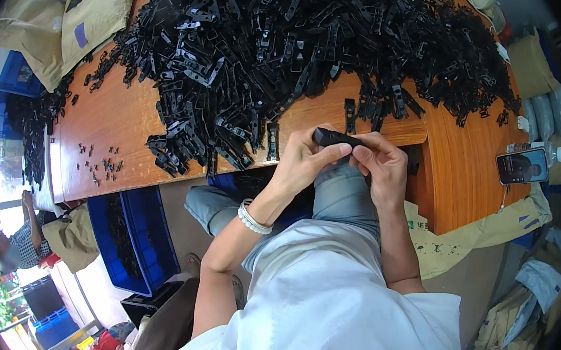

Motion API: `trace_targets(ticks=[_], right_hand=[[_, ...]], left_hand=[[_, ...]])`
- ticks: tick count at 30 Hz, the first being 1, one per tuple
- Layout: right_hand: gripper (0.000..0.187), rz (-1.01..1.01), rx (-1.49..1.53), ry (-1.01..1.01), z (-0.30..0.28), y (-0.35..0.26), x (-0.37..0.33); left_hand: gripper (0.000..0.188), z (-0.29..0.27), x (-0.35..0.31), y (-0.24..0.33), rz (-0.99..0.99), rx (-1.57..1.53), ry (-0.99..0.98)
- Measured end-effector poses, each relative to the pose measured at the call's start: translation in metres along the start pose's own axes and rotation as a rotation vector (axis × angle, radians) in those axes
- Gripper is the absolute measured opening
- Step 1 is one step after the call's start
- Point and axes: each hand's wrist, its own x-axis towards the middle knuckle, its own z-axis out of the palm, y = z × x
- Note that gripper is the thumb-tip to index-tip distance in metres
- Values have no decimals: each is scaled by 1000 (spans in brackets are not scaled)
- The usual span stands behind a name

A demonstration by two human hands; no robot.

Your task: Manually assembling or inspecting small black plastic components on a workstation.

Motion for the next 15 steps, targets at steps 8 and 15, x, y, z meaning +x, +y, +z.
trace_targets(ticks=[8, 15], right_hand=[[20, -26, 0, 84, -20, 2, 5], [16, 60, -9, 27, -29, 7, -1]], left_hand=[[13, -25, 62, 38, 376, 511, 54], [13, -87, 164, 46, 471, 990, 600]])
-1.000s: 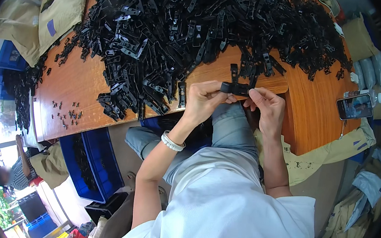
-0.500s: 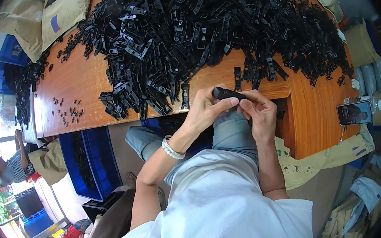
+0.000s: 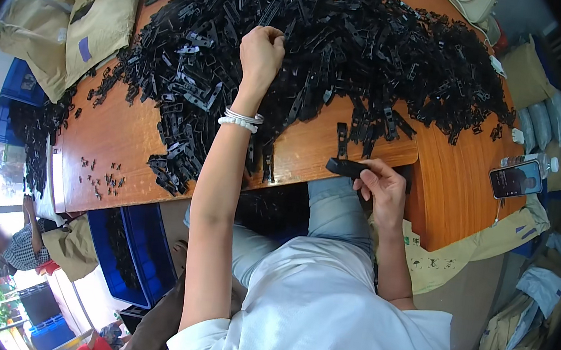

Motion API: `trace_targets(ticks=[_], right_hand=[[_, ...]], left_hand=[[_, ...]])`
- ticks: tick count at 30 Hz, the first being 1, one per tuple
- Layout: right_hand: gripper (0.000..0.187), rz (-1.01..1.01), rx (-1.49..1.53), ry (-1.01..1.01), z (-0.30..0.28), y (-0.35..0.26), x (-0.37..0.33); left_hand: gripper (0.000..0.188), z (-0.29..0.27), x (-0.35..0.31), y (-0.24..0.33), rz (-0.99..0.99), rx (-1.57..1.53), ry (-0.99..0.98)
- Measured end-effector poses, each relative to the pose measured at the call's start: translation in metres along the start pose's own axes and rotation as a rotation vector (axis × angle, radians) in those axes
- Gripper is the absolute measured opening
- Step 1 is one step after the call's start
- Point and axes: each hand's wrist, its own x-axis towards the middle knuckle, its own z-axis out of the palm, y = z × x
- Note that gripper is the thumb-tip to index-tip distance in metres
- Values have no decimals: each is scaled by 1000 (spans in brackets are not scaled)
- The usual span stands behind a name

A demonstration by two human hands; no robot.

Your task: Manually assembling or inspecting small black plastic components on a workstation.

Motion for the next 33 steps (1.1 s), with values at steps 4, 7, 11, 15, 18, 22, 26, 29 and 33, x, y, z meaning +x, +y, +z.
trace_targets(ticks=[4, 7, 11, 15, 18, 22, 26, 29, 33], right_hand=[[14, 30, 10, 6, -8, 5, 2], [14, 56, -6, -30, -5, 2, 2], [15, 80, -6, -40, 3, -2, -3], [15, 92, 13, -15, -3, 0, -5], [15, 103, 11, -14, -6, -1, -1], [16, 37, 73, -5, -4, -4, 11], [19, -9, 170, -77, 4, -8, 20], [21, -38, 175, -104, 9, -10, 20], [20, -70, 126, -158, 18, -24, 17]], left_hand=[[14, 17, 16, 16, 85, 20, -57], [15, 35, 37, 24, 290, 55, -40], [21, 60, 62, 38, 196, 353, -63], [19, 57, 68, 42, -89, 233, -89], [14, 30, 46, 36, -96, -186, -28], [23, -26, -27, 38, -447, -1142, -475], [28, -47, -88, 53, -562, -1458, -536], [17, -60, -109, 59, -513, -1013, -558], [29, -65, -131, 61, -282, -746, -608]])
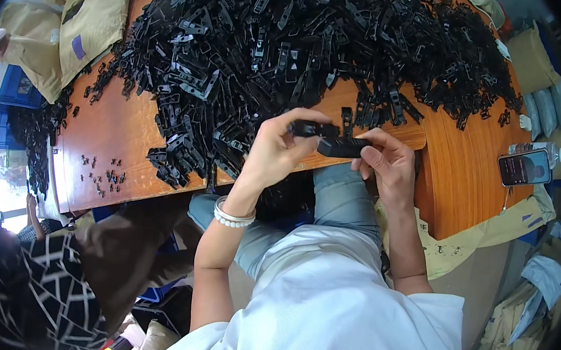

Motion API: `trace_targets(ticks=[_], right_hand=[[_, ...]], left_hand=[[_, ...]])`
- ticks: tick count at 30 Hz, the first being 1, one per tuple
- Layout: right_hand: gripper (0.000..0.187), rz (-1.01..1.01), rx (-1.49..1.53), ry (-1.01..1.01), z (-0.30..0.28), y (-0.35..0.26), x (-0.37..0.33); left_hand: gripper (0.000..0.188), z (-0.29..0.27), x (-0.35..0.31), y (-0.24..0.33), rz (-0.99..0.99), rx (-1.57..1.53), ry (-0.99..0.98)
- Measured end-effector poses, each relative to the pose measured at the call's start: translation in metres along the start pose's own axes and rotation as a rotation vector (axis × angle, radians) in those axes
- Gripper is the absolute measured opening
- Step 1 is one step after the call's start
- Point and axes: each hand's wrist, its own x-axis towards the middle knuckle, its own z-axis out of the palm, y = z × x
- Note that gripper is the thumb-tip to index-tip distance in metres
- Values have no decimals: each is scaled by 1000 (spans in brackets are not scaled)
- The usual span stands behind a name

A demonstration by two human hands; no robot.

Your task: Manually assembling or inspecting small black plastic components on a workstation.

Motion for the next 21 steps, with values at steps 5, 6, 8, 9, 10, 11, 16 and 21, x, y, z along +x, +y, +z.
trace_targets(ticks=[5, 6, 8, 9, 10, 11, 16, 21], right_hand=[[17, -68, -118, 17, 17, -10, -5], [16, -100, -192, 49, 18, -11, -7], [15, -130, -269, 79, 20, -11, -9], [17, -207, -384, 65, 21, -12, -10], [18, -284, -500, 50, 22, -12, -10], [18, -282, -502, 48, 20, -13, -11], [32, -503, -738, -79, 27, -15, 0], [33, -402, -707, -178, 24, -4, -6]], left_hand=[[38, 5, -12, 9, 136, 231, -69], [40, 8, -15, 17, 105, 244, -67], [47, 16, -17, 20, 152, 203, 11], [47, 13, -19, 22, 151, 200, 13], [47, 9, -21, 26, -34, 199, -55], [47, 7, -22, 31, -219, 197, -123], [40, 5, -32, 15, 106, 312, -52], [36, 3, -43, 6, 228, 323, 9]])
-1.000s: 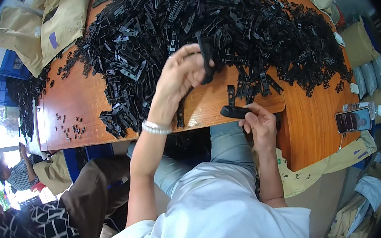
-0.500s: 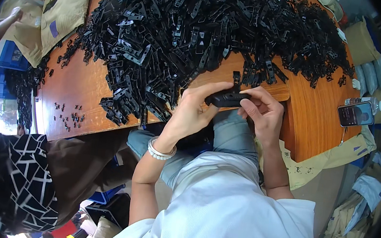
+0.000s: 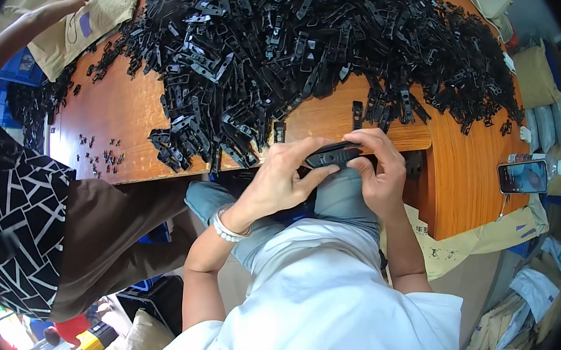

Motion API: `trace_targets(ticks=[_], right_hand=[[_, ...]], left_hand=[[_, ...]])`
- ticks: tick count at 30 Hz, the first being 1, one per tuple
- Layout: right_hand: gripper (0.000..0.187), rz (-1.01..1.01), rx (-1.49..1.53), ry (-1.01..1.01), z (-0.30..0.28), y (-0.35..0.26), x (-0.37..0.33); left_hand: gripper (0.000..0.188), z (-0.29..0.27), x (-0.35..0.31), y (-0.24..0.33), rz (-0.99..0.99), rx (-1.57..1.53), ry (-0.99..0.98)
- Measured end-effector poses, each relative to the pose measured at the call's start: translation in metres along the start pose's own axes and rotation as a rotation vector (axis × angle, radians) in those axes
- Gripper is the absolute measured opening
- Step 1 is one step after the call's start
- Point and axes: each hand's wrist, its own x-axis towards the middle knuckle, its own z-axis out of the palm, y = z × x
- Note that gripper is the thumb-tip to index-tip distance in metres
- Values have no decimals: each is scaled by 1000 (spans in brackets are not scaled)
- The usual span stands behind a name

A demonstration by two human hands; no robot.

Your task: Manually assembling or inspecting small black plastic components on a workstation.

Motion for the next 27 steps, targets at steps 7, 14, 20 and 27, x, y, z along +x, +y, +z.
trace_targets(ticks=[7, 14, 20, 27], right_hand=[[27, 137, 229, 7, 12, -5, 0], [23, 288, 165, -439, 16, 11, -12], [18, 356, 193, -431, 33, 21, -30], [18, 418, 174, -393, 24, 31, -43]], left_hand=[[37, -3, -15, -9, -194, -339, -46], [19, -54, -20, -41, -86, -27, 148], [12, -164, -5, -134, -299, 667, 770], [31, -209, 20, -159, -158, 1251, 343]])
